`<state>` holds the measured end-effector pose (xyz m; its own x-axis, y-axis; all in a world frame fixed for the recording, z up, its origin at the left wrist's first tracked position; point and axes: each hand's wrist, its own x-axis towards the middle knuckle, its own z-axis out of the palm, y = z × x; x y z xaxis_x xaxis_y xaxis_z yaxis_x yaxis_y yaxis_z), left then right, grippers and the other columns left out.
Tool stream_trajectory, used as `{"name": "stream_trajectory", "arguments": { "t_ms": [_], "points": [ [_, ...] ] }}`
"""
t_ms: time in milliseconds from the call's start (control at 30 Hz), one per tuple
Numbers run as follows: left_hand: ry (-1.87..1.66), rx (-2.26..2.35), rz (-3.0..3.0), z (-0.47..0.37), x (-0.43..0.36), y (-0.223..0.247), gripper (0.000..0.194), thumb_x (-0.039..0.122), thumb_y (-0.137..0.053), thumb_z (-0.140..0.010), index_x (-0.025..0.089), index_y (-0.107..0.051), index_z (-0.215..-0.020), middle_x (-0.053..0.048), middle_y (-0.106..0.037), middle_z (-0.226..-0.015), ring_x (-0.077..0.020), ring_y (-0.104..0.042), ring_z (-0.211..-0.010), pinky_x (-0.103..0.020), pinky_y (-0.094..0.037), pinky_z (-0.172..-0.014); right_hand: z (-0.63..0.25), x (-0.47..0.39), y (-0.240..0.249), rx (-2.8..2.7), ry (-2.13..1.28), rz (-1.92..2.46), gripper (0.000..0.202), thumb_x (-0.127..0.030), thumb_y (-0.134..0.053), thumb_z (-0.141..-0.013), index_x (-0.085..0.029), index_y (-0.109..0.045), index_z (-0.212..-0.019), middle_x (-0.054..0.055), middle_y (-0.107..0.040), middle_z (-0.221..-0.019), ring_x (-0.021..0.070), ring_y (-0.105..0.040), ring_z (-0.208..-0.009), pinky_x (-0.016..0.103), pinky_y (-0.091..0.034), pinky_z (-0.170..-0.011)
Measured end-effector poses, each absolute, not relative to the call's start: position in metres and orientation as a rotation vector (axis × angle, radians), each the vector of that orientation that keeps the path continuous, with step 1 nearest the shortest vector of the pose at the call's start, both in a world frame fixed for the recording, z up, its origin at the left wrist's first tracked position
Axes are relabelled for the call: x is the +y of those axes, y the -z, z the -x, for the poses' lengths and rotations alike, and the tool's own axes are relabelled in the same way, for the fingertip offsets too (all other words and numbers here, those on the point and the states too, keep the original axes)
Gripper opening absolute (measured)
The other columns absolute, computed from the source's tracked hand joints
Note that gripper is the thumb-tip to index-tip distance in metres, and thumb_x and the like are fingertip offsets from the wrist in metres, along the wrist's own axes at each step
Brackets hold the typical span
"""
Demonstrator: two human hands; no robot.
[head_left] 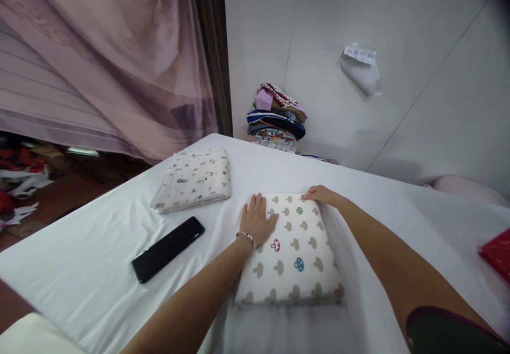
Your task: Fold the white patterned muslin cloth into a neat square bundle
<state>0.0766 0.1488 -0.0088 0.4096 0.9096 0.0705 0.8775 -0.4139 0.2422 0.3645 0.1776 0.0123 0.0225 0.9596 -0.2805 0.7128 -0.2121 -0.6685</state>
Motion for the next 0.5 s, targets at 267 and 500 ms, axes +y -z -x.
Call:
{"name": "stream_trajectory", "arguments": {
  "t_ms": [267,500],
  "points": [
    [-0.258,1.587,-2.485,-0.078,0.150,0.008,0.074,0.059,-0.019,-0.083,0.011,-0.023,-0.139,-0.009,-0.012,-0.148,-0.0257,-0.004,-0.136,-0.043,-0.013,-0.108,-0.344,0.164,-0.025,-1.778,-0.689,2.011,0.048,-0.053,-0.063,-0.064,-0.021,-0.064,-0.100,0.009,-0.058,-0.114,0.0278,-0.051,-0.104,0.034,-0.037,-0.088],
    [-0.257,1.596,-2.484,-0.080,0.149,0.008,0.076,0.060,-0.018,-0.082,0.011,-0.024,-0.139,-0.008,-0.012,-0.148,-0.0261,-0.004,-0.136,-0.046,-0.012,-0.108,-0.298,0.122,-0.007,-1.966,-0.457,2.097,0.073,-0.062,-0.030,-0.081,-0.020,-0.022,-0.140,0.005,-0.012,-0.148,0.0257,-0.005,-0.135,0.047,-0.005,-0.107]
  ]
}}
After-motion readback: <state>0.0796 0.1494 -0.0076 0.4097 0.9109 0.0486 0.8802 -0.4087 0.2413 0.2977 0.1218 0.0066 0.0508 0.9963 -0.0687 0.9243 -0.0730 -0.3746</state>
